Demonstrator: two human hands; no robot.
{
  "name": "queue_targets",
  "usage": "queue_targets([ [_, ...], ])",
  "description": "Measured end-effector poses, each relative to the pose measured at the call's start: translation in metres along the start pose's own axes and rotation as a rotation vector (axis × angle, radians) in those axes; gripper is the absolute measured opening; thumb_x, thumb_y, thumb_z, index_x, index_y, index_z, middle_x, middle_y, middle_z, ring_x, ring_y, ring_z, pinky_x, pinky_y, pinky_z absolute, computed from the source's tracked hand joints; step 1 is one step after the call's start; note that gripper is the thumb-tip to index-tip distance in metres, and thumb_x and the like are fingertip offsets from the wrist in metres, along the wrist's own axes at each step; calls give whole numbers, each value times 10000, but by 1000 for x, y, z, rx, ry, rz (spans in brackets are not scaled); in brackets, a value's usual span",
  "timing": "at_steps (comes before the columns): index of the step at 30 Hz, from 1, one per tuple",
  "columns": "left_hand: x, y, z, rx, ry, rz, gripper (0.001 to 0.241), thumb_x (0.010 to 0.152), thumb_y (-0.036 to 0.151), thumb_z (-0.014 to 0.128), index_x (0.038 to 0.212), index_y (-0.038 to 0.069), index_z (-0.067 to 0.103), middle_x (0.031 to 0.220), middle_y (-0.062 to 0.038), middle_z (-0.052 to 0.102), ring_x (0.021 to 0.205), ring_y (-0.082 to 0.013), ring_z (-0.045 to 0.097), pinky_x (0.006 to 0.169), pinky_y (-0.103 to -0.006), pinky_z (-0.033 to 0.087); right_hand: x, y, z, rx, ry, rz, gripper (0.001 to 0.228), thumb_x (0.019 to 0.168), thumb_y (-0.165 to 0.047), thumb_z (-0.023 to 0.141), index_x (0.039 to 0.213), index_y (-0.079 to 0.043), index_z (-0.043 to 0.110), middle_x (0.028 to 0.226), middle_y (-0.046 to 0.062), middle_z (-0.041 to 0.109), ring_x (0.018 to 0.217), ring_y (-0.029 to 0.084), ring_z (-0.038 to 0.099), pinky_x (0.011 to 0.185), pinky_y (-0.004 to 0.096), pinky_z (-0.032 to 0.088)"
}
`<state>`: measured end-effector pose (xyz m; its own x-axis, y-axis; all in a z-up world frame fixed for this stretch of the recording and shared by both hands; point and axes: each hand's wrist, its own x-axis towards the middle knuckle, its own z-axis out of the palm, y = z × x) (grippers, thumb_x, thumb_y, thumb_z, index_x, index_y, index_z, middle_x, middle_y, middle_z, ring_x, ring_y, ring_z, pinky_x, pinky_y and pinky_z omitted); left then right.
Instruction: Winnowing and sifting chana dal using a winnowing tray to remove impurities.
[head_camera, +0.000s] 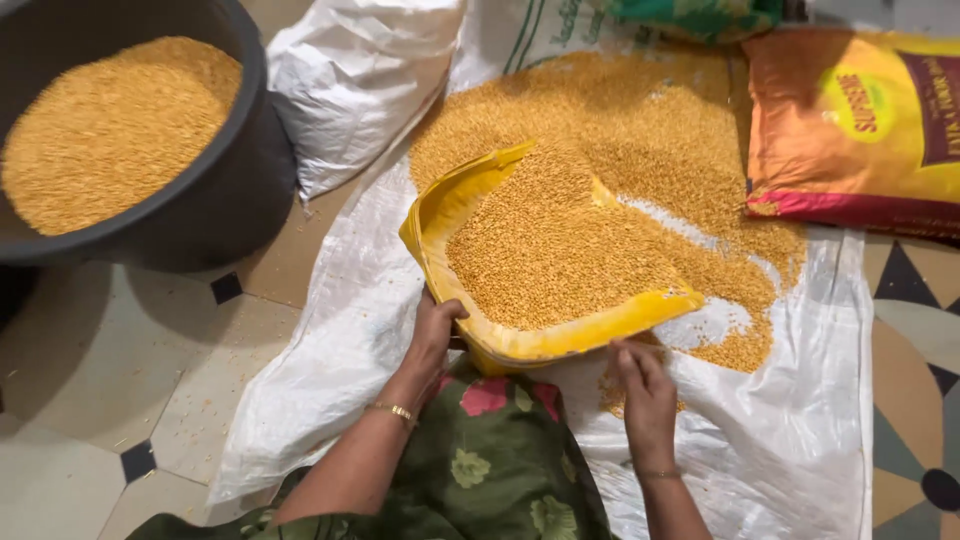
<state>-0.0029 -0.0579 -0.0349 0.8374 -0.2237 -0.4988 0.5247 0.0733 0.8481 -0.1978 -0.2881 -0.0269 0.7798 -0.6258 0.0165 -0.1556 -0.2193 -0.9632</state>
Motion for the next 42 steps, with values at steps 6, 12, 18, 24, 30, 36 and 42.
queue_targets([
  [6,-57,1,-6,-143,15,218,836,666,-4,558,1472,110,370,1094,-113,652,891,-269,681,677,-392,613,-26,-28,16,775,-114,420,438,981,-346,558,1338,-95,584,1269,54,682,1189,196,659,1041,419,527],
  [12,-117,-17,1,-226,-1,441,813,720,-29,561,1506,34,361,1199,-137,607,1029,-263,603,874,-348,531,8,21,5,1147,-224,226,265,1076,-42,679,1204,6,453,1173,126,602,1086,276,618,1001,443,534],
  [18,-193,-41,-34,-144,60,595,866,754,0,622,1542,34,264,1356,-115,522,1193,-241,538,1022,-369,473,-50,-14,-14,935,-111,294,334,827,62,545,1152,-5,577,974,79,658,906,248,670,888,405,573],
  [24,-286,-47,-152,-450,-10,214,695,1014,543,379,1612,191,336,1378,-31,574,1098,-189,551,917,-381,455,-99,-49,-20,789,-264,138,419,780,63,561,1197,25,574,1013,123,669,929,280,678,898,393,572],
  [30,-362,-26,-273,-531,-19,410,677,1049,536,351,1498,42,459,1335,-112,672,1168,-216,661,1026,-393,508,-82,43,22,709,-511,293,239,825,-8,611,1047,78,621,932,156,675,799,310,673,773,426,592],
  [36,-390,-94,-298,-189,470,473,388,1005,163,554,1361,9,535,1219,-114,681,1064,-180,646,945,-344,514,-95,-10,113,639,-788,523,205,797,-24,615,990,39,646,903,136,707,788,288,718,748,417,609],
  [42,-408,-118,-339,-336,619,397,312,985,82,522,1261,-50,583,1099,-145,723,926,-230,705,856,-370,565,-151,-189,119,251,-1040,287,358,1013,-215,619,1220,76,619,1014,172,695,853,292,690,761,422,581],
])
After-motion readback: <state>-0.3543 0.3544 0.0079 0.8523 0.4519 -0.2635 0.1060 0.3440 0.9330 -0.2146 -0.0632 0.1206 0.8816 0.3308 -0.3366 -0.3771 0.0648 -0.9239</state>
